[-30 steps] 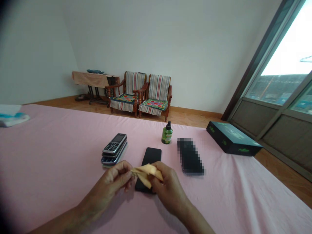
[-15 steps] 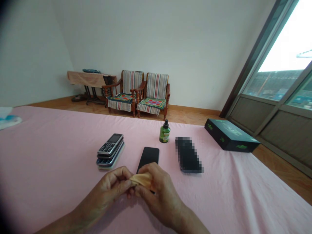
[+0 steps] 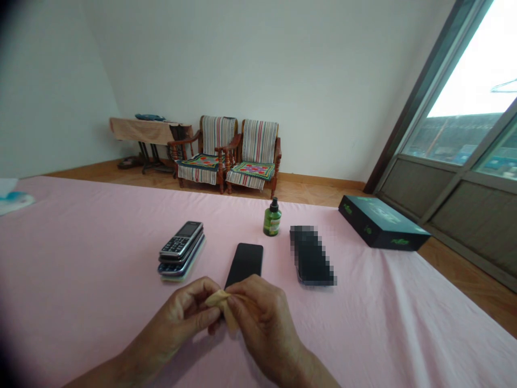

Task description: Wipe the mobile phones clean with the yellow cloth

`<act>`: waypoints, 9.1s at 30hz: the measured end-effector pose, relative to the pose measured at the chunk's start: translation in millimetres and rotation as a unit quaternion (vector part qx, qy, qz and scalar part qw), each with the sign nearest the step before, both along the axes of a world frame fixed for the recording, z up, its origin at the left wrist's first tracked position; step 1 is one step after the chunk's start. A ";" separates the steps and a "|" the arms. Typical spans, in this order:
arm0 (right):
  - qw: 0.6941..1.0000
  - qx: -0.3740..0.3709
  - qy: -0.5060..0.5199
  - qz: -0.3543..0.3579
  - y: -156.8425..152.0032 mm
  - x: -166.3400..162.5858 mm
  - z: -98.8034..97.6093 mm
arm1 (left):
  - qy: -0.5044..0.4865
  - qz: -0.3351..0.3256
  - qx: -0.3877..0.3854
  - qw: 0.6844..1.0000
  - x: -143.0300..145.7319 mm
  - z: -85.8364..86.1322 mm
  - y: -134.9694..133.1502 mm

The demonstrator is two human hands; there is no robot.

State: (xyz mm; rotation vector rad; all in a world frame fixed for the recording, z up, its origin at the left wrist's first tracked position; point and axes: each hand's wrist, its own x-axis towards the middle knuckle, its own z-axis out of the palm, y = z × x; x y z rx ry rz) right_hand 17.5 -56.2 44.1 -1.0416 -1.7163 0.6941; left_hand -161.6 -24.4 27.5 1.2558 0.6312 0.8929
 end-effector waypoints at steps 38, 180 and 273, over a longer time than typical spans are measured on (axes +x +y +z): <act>0.966 -0.212 0.120 0.090 -8.5 -9.7 6.0 | -0.008 -0.029 0.032 0.999 -5.3 5.8 -3.9; 0.984 0.047 -0.173 -0.008 39.1 28.9 -41.8 | 0.404 0.085 0.328 0.850 -11.5 -4.1 8.3; 0.904 -0.263 0.336 -0.032 5.9 -3.2 8.2 | 0.344 0.083 0.310 0.883 -9.2 -2.5 1.0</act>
